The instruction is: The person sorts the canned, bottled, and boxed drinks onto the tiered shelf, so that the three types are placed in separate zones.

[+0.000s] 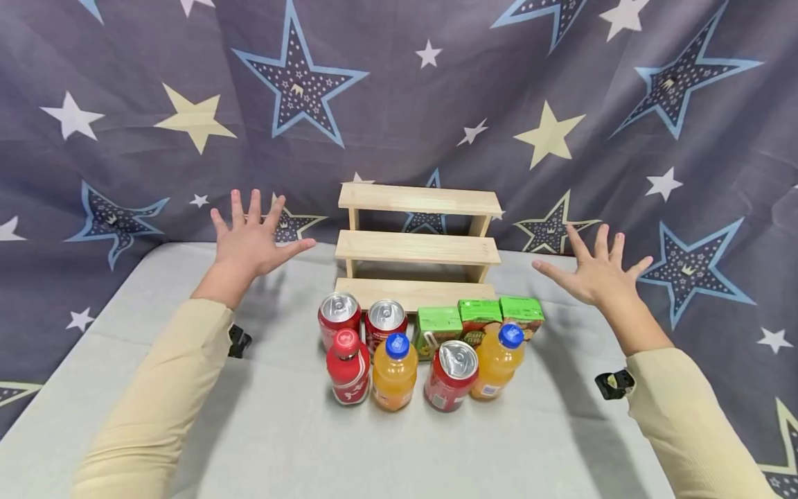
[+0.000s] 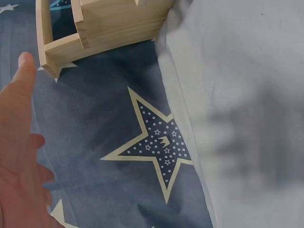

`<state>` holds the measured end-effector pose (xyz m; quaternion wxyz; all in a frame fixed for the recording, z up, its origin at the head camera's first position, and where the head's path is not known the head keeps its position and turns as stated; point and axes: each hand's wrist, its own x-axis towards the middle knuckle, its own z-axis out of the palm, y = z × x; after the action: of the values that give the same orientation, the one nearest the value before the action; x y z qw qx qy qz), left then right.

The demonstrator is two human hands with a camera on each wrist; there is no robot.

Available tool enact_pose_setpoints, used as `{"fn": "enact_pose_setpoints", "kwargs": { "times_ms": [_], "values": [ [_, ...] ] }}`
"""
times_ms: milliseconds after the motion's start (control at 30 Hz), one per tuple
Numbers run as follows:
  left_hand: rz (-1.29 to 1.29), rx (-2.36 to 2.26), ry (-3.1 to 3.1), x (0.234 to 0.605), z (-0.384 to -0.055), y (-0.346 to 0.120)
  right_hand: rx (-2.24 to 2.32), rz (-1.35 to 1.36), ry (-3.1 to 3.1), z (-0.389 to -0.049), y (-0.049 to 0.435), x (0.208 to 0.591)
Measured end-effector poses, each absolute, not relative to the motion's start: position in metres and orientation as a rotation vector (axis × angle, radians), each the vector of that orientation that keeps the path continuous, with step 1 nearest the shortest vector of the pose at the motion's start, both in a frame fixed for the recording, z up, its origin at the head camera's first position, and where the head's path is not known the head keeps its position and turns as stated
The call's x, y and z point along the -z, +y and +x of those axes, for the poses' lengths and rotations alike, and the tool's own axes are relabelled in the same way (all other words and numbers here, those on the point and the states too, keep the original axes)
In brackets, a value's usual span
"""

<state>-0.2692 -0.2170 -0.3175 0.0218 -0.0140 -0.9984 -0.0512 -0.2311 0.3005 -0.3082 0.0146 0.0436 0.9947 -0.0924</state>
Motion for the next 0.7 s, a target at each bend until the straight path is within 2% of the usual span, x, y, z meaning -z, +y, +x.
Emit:
{"fn": "enact_pose_setpoints", "kwargs": {
  "times_ms": [333, 700],
  "values": [
    [-0.164, 0.534, -2.977, 0.325, -0.278, -0.212, 0.530, 0.013, 2.894, -0.231, 0.303, 0.316],
    [-0.146, 1.575, -2.764, 0.358, -0.286, -0.188, 0.821, -0.342, 2.777, -0.219, 0.302, 0.331]
  ]
}}
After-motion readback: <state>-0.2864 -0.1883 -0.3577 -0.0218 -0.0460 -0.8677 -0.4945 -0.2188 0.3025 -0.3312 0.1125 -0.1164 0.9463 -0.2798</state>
